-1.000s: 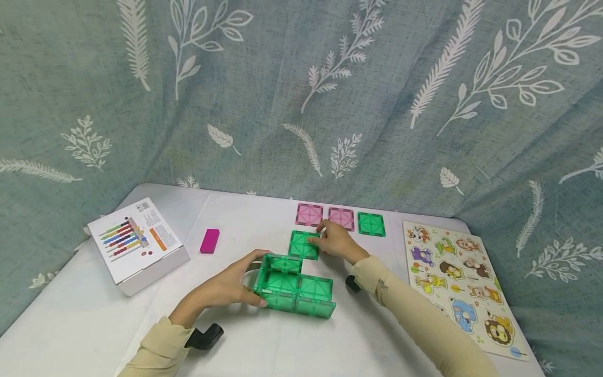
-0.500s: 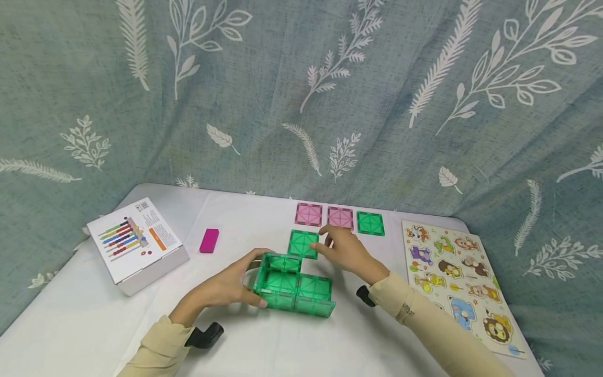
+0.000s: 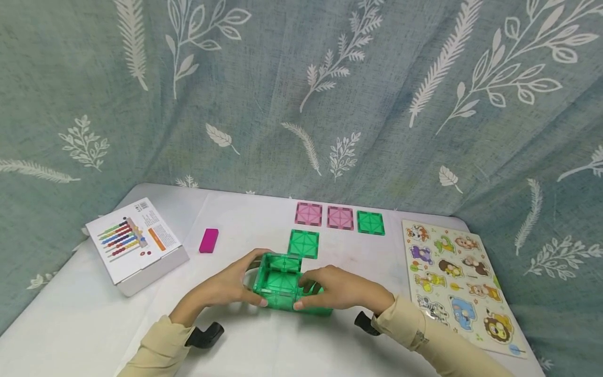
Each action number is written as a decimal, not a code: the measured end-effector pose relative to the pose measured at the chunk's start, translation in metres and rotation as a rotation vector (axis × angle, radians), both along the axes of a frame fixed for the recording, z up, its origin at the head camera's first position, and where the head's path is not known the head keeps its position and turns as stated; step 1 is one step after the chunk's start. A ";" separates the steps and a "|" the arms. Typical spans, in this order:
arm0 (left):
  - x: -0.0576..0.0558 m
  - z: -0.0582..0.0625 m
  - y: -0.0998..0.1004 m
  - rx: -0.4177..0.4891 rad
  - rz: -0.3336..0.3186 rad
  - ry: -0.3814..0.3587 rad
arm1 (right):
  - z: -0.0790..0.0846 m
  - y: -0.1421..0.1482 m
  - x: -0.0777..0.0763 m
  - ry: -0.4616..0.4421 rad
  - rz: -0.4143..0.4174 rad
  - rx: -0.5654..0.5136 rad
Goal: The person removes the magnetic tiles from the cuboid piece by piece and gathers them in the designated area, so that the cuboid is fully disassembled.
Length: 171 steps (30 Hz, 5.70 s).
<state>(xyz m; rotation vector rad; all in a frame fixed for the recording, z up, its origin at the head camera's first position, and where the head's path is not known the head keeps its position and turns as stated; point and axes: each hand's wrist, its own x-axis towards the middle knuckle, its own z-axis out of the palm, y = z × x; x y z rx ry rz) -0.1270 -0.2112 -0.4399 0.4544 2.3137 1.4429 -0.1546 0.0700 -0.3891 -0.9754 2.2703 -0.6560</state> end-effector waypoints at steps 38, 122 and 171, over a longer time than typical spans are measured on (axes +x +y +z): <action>-0.001 -0.001 0.000 0.003 0.003 0.019 | -0.036 -0.016 0.045 0.558 0.036 0.115; 0.001 -0.002 0.000 0.001 0.000 0.012 | -0.059 0.033 -0.075 0.532 -0.347 0.109; 0.001 0.001 0.000 -0.017 0.004 0.002 | -0.026 0.025 -0.035 0.346 -0.134 -0.069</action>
